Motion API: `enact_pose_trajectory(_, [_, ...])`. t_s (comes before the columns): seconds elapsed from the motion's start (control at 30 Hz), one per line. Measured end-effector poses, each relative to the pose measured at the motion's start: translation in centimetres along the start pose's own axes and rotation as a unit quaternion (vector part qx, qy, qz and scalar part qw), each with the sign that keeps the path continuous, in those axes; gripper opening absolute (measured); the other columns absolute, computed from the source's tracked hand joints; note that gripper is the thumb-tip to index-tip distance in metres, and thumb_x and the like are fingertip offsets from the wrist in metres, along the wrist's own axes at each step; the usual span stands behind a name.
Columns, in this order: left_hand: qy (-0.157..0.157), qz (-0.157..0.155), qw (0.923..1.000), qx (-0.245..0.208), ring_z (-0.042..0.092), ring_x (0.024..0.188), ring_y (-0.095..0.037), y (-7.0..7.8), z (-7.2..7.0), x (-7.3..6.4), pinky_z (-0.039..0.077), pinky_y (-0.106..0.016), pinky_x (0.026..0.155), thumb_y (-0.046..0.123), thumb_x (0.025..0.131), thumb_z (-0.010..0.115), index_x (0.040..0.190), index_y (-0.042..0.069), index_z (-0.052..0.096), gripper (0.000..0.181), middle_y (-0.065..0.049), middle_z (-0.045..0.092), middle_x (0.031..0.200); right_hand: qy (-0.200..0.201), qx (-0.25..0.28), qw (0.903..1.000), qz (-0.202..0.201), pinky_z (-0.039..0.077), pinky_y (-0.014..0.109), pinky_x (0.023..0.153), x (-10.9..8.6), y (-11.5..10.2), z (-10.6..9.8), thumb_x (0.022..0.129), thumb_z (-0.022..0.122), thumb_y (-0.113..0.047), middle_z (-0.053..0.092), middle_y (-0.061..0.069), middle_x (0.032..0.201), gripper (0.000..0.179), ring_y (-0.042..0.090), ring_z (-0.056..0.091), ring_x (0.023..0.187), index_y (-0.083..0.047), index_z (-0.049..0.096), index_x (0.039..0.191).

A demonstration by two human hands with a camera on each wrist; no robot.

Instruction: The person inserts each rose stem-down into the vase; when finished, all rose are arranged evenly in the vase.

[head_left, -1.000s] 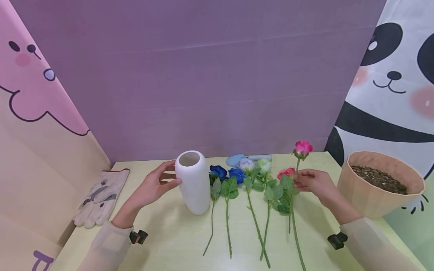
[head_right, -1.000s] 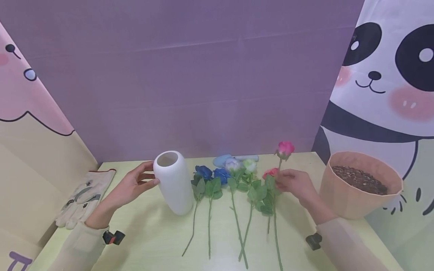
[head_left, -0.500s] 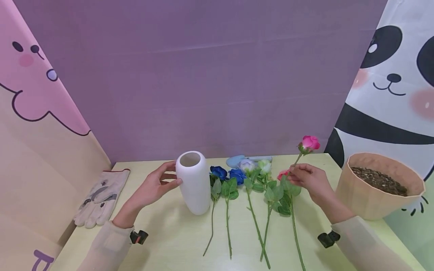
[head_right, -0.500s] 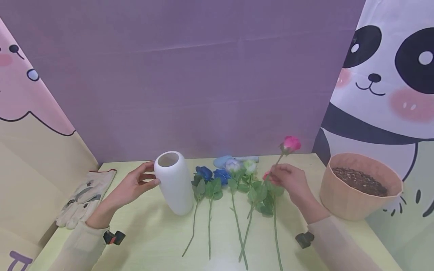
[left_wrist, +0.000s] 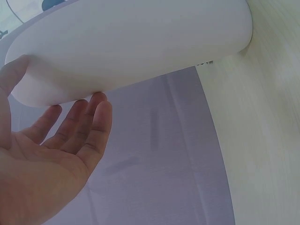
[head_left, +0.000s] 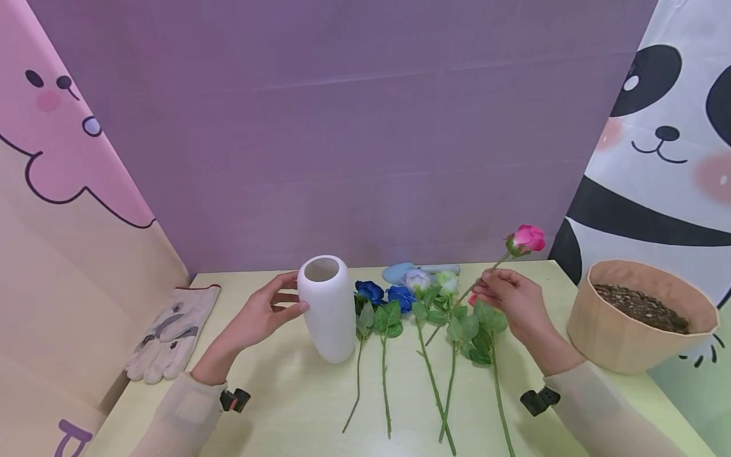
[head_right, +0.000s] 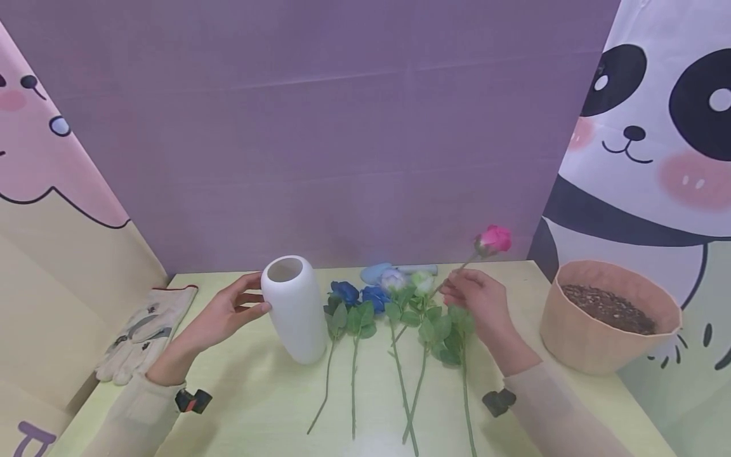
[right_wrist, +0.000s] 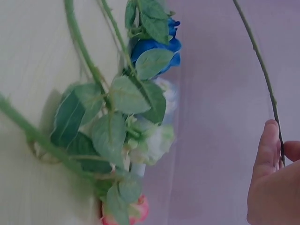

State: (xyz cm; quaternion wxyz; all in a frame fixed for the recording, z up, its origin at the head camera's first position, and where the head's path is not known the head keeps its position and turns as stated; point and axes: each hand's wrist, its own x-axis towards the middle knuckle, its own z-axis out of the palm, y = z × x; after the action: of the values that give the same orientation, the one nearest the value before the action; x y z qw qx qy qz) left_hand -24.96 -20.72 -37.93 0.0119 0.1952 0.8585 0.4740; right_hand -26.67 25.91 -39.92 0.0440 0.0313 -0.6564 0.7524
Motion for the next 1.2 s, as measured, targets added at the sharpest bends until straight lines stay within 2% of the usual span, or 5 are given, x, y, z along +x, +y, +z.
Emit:
enact_pose_trajectory(0.23, [0.002, -0.004, 1.0000, -0.002, 0.062, 0.123, -0.033, -0.1, 0.0, 0.0, 0.057, -0.044, 0.095, 0.037, 0.092, 0.072, 0.150, 0.021, 0.041, 0.067, -0.010, 0.053, 0.142, 0.014, 0.028, 0.9995, -0.010, 0.060, 0.020, 0.079, 0.0, -0.7, 1.4, 0.099, 0.063, -0.017, 0.075, -0.006, 0.089, 0.027, 0.005, 0.075, 0.083, 0.002, 0.050, 0.113])
enact_pose_trajectory(0.93, [-0.002, -0.003, 1.0000, -0.007, 0.061, 0.123, -0.032, -0.1, 0.1, 0.0, 0.058, -0.041, 0.092, 0.037, 0.092, 0.072, 0.149, 0.025, 0.041, 0.066, -0.008, 0.054, 0.140, 0.035, 0.120, 0.9918, -0.027, 0.059, 0.023, 0.083, 0.0, -2.5, 4.9, 0.096, 0.066, -0.014, 0.072, 0.000, 0.087, 0.024, 0.010, 0.076, 0.084, 0.000, 0.052, 0.109])
enact_pose_trajectory(1.2, [-0.001, -0.002, 1.0000, -0.010, 0.062, 0.123, -0.032, -0.2, 0.0, 0.1, 0.058, -0.042, 0.094, 0.038, 0.092, 0.072, 0.149, 0.024, 0.041, 0.066, -0.008, 0.054, 0.140, 0.039, 0.123, 0.9909, -0.040, 0.059, 0.022, 0.083, 0.3, -3.2, 6.0, 0.096, 0.067, -0.016, 0.070, 0.001, 0.091, 0.029, 0.010, 0.076, 0.085, 0.001, 0.050, 0.112])
